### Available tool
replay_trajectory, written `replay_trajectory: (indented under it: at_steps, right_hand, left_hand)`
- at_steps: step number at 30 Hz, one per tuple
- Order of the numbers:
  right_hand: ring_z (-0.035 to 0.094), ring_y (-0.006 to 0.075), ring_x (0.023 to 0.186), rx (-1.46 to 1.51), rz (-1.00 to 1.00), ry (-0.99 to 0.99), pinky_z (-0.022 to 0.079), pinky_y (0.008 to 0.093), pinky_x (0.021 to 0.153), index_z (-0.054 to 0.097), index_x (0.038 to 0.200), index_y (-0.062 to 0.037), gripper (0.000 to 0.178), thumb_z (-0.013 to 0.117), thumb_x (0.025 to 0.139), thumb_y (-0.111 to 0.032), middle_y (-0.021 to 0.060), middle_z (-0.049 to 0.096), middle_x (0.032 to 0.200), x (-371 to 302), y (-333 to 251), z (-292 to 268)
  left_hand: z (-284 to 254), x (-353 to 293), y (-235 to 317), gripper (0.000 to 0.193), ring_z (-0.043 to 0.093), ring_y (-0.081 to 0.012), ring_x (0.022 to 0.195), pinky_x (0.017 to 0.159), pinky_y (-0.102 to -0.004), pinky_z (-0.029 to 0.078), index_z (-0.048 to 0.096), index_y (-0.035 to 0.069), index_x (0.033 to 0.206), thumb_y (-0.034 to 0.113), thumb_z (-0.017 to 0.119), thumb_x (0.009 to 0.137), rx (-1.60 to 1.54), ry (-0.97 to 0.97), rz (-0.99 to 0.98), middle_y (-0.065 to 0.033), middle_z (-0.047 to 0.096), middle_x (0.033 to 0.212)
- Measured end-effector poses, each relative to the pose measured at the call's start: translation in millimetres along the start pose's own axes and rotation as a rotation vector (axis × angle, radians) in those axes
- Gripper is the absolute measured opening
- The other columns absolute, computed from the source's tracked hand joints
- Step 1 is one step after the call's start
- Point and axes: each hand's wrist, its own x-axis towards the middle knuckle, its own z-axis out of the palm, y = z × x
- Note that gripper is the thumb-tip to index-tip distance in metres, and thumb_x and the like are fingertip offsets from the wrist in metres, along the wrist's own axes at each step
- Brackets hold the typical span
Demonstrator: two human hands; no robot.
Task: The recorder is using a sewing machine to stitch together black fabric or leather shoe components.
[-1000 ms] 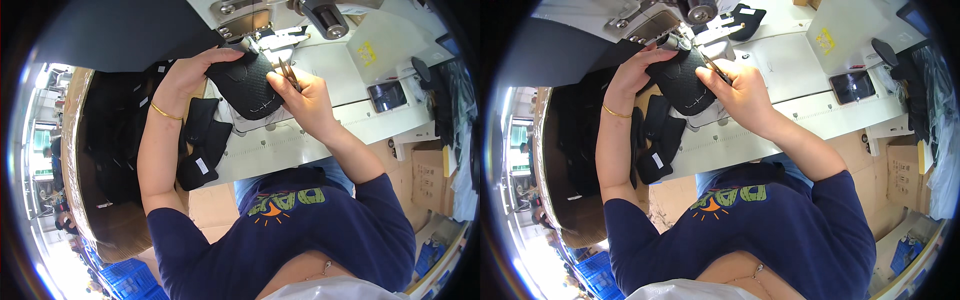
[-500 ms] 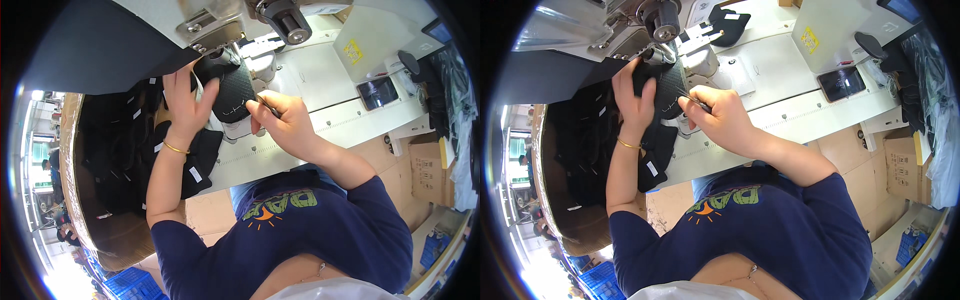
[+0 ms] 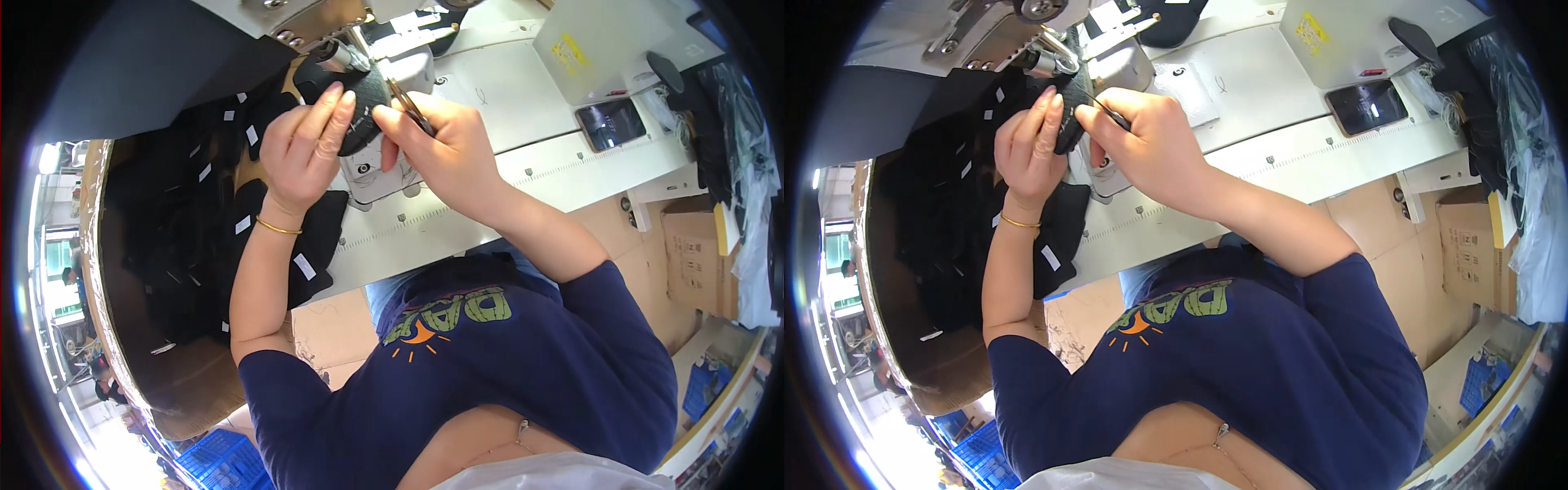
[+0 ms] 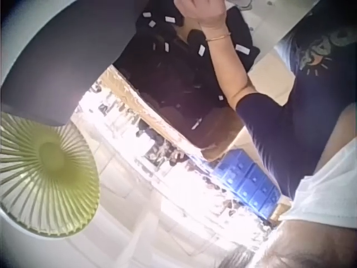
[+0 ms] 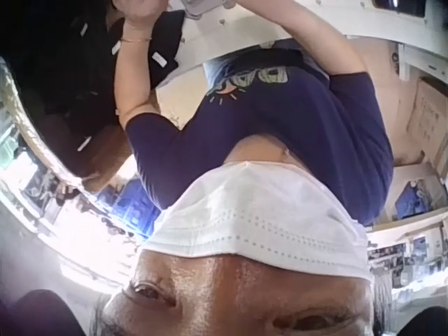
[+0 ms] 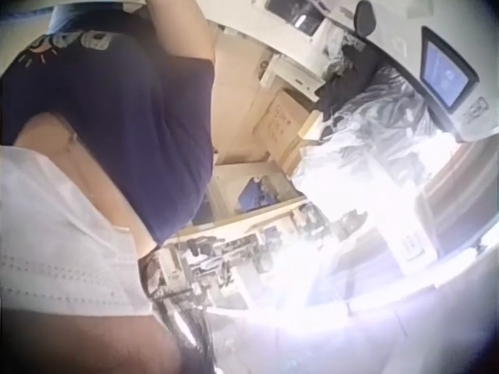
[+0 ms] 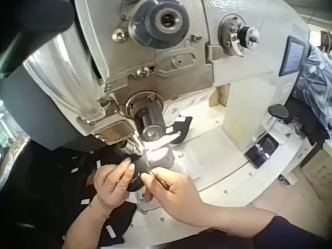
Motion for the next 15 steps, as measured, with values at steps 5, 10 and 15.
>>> replay_trajectory:
  at_steps: [5, 10, 15]
  right_hand:
    - [0.051, 0.0085, 0.053, 0.072, 0.024, 0.035, 0.04, 0.0274, 0.051, 0.063, 0.072, -0.0023, 0.034, 0.056, 0.097, -0.025, 0.0029, 0.062, 0.059, 8.3, 10.7, 5.0]
    - [0.04, -0.0007, 0.051, 0.104, 0.013, 0.046, 0.03, 0.0188, 0.046, 0.066, 0.084, -0.0032, 0.027, 0.056, 0.1, -0.023, -0.0005, 0.064, 0.066, 9.0, 14.2, 5.3]
    - [0.041, 0.0009, 0.051, 0.208, 0.049, 0.068, 0.031, 0.0205, 0.046, 0.066, 0.079, -0.0037, 0.029, 0.055, 0.099, -0.023, -0.0009, 0.062, 0.062, 10.1, 12.7, 9.6]
  left_hand:
    - [11.8, -3.4, -2.0, 0.048, 0.059, -0.0175, 0.085, 0.072, -0.0288, 0.049, 0.07, 0.007, 0.116, 0.0, 0.066, 0.069, 0.035, 0.034, -0.035, -0.0043, 0.068, 0.115]
    - [11.2, 5.5, 5.2, 0.043, 0.057, -0.0172, 0.083, 0.071, -0.0286, 0.048, 0.072, 0.007, 0.112, 0.002, 0.066, 0.07, 0.097, 0.029, -0.092, -0.0023, 0.068, 0.112]
    - [-9.7, 19.6, 18.0, 0.042, 0.057, -0.0183, 0.076, 0.067, -0.0305, 0.048, 0.073, 0.004, 0.107, 0.003, 0.067, 0.066, 0.073, 0.0, -0.101, -0.0046, 0.07, 0.106]
